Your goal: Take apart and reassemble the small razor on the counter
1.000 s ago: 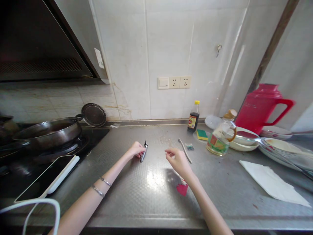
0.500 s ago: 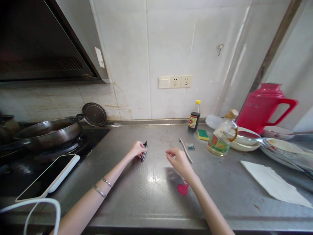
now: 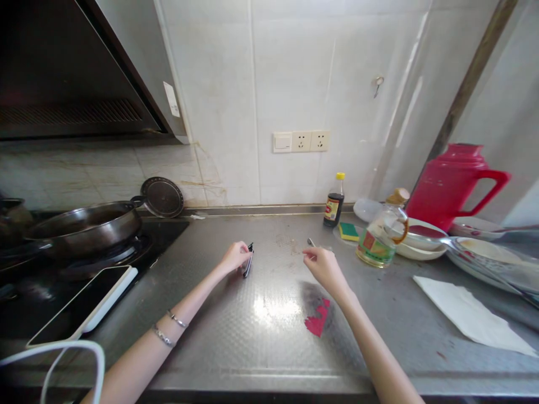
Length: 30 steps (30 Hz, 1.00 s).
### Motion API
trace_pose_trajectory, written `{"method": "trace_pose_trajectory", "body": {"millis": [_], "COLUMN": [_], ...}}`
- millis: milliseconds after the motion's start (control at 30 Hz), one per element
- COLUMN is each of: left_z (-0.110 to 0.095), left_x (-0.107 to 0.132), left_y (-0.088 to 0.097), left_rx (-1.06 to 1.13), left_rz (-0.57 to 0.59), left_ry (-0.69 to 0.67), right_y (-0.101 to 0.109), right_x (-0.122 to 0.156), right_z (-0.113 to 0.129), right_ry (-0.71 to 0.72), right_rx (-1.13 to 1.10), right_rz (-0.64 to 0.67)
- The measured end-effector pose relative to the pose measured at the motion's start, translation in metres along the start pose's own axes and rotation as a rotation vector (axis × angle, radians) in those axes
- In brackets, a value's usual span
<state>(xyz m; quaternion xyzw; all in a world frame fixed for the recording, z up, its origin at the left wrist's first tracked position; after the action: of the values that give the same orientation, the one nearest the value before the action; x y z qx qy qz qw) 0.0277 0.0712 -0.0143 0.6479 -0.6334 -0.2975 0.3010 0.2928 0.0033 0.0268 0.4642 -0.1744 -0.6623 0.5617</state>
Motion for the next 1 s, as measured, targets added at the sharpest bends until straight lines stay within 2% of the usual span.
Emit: {"method": "trace_pose_trajectory", "body": {"millis": [67,167,300,533,867,1000], "left_z": [-0.014,-0.027,-0.032,-0.035,-0.032,-0.036], "left_x": [0.010,0.025,0.037,0.051,0.049,0.045], "left_y": [0.004,-0.004,-0.018,-0.037,-0.038,-0.031], "left_rx": [-0.033,-0.013,0.063,0.092,0.056,0.062], "left_rz": [-0.043,0.076,0.230,0.357,0.321,0.244], "left_ry": [-0.139,-0.226,-0.187,-0.167,-0.166,-0.178], "right_y": [0.005,0.008,0.004,-0.007,-0.017,-0.017], "right_x": [-0.005,-0.009,-0.010,-0.008,-0.013,-0.012], "right_z": [-0.019,-0.043,-0.060,-0.071,-0.069,-0.055], "right_ry": [-0.056,-0.128,-0.189,-0.242,-0.159,-0.108], "right_rx": [0.135,0.284,0.384,0.427,0.392,0.360], "right_rz": [0.019,0.068,0.125,0.247,0.286,0.223]}}
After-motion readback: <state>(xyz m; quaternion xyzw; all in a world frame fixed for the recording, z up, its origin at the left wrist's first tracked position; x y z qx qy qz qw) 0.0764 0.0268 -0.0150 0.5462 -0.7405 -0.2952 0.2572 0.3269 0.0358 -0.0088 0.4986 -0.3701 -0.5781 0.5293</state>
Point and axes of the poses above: each hand's wrist, its own x-axis away from the middle knuckle, its own y-axis out of the back of the hand, z = x × y, the point moved 7 cm from there along -x, towards the middle knuckle, and after that the axes turned 6 degrees about y, right-handed, at the moved point
